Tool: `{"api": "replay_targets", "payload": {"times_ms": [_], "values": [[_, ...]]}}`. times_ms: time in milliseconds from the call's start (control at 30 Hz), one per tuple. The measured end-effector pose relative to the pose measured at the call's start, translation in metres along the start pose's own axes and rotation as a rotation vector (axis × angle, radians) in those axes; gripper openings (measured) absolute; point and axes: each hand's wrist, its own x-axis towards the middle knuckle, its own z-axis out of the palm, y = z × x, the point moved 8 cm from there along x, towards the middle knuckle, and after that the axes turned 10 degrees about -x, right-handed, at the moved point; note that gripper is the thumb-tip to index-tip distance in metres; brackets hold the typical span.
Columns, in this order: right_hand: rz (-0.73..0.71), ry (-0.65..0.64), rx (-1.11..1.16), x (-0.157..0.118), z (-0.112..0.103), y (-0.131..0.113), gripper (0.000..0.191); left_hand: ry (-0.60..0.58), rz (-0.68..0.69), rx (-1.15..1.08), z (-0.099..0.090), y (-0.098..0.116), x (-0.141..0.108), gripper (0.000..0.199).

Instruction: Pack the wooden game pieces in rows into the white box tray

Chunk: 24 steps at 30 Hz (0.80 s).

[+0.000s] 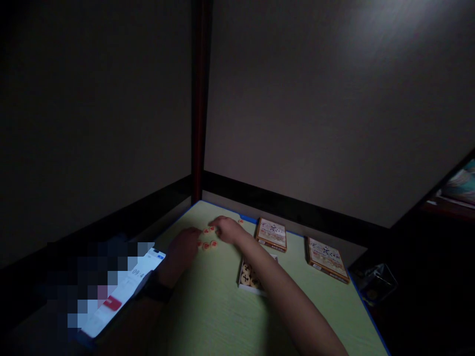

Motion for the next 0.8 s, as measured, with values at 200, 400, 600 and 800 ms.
{"api": "replay_targets", "payload": {"times_ms": [200,400,600,800], "values": [[0.011,-0.136,-0.167,0.017,0.013,-0.010,0.026,-0.043,-0.004,-0.098,0.000,-0.003,0.005,0.031],[0.071,-0.130,-0.181,-0.002,0.002,-0.017,0.018,-0.109,-0.025,-0.284,0.004,-0.007,0.009,0.028],[0.223,0.110,0.086,-0.058,-0.042,0.003,0.018,0.023,0.052,-0.308,0.001,-0.002,0.003,0.031],[0.328,0.047,0.177,-0.160,-0.058,0.032,0.008,-0.060,0.241,-0.201,0.006,0.029,-0.007,0.012]]}}
